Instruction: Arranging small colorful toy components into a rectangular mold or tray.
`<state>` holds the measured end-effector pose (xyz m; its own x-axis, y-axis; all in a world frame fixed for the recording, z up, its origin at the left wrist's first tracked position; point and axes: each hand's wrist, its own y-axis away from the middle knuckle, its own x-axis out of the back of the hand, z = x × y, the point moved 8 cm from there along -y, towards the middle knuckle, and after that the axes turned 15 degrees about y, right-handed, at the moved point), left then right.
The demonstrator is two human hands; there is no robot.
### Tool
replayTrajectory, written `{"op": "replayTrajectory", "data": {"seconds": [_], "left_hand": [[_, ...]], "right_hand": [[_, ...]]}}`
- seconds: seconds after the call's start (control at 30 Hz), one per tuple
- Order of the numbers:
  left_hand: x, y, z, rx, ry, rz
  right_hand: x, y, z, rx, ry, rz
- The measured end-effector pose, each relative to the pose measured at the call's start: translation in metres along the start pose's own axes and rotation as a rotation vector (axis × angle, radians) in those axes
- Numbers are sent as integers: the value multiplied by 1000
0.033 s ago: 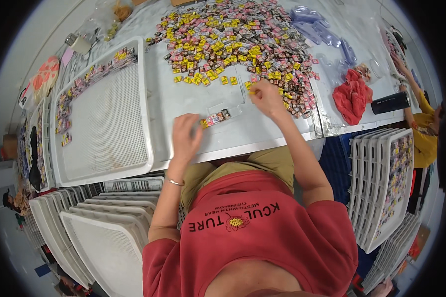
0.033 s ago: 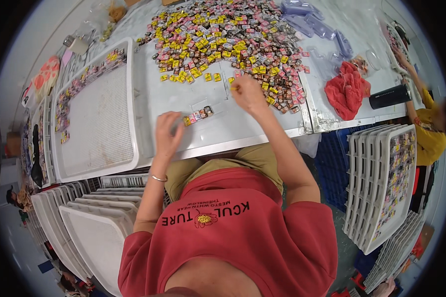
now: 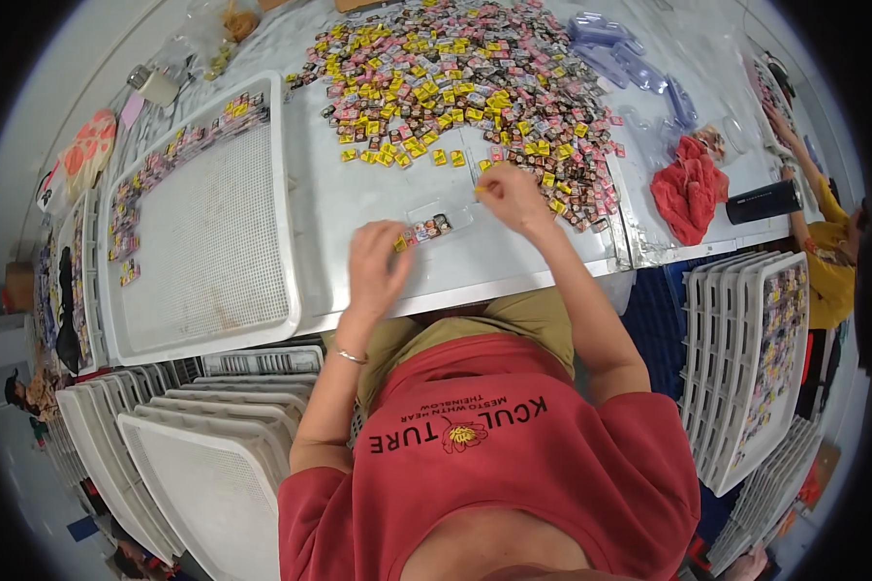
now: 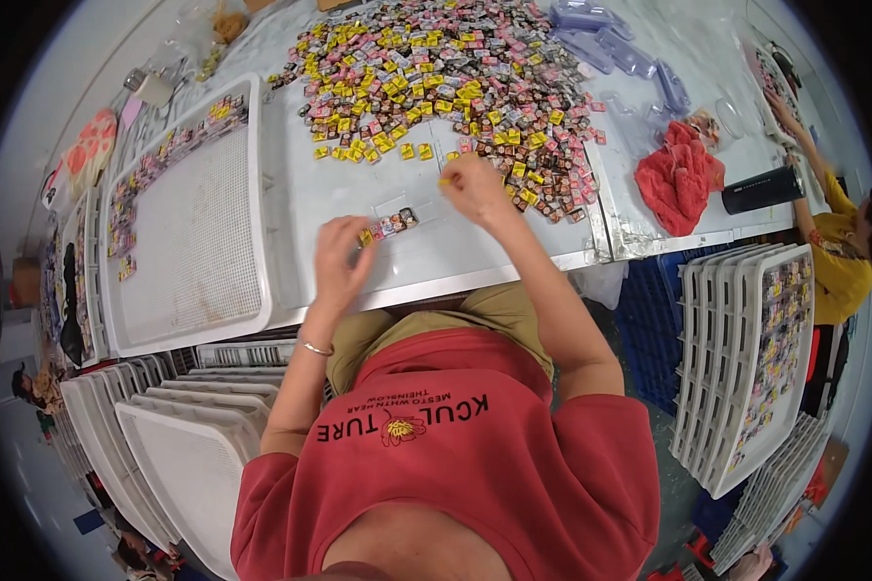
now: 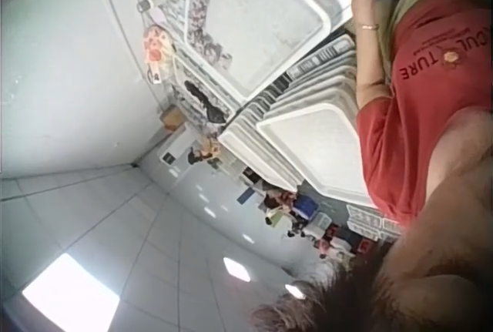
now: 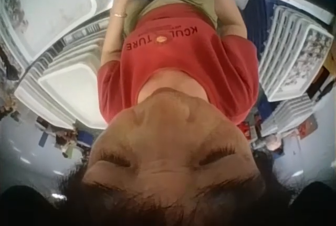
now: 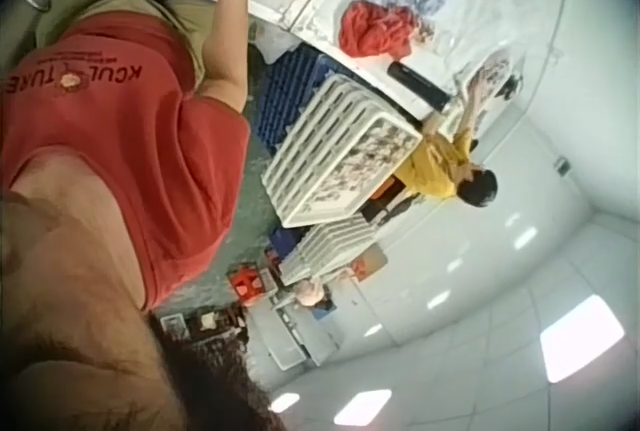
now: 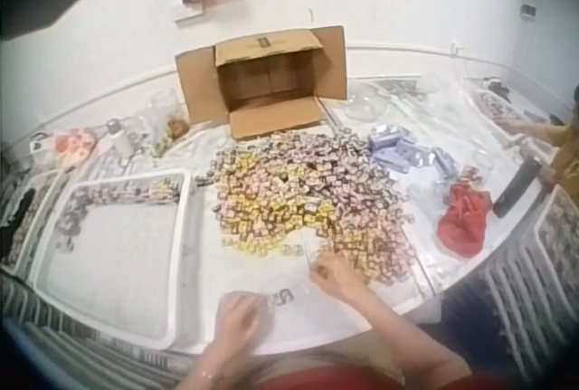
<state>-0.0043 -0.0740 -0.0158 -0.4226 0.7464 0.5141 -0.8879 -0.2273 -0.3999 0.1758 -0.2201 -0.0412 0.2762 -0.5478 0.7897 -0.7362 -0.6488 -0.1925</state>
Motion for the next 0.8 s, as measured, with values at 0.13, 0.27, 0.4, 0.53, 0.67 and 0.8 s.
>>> {"op": "replayTrajectory", "data": {"seconds": [0.13,0.27,0.4,0.53,0.67,0.8], "left_hand": [[-45,-11,15,-116,13,-113],[-55,-2,-3,-67,70,-141],[-35,-7,16,-58,-65,-122],[-5,8,0,42,-95,-40],[5,13,-11,118,-26,-12],[6,21,-29,199,32,16]], "right_hand": [[-25,-6,-28,47,-37,-222],[-39,-11,-30,25,-140,-402],[-53,-5,-15,-129,-467,-504],[-57,0,-17,-202,-480,-549],[-65,7,-20,-103,-431,-421],[-57,21,-50,14,-171,-228]]}}
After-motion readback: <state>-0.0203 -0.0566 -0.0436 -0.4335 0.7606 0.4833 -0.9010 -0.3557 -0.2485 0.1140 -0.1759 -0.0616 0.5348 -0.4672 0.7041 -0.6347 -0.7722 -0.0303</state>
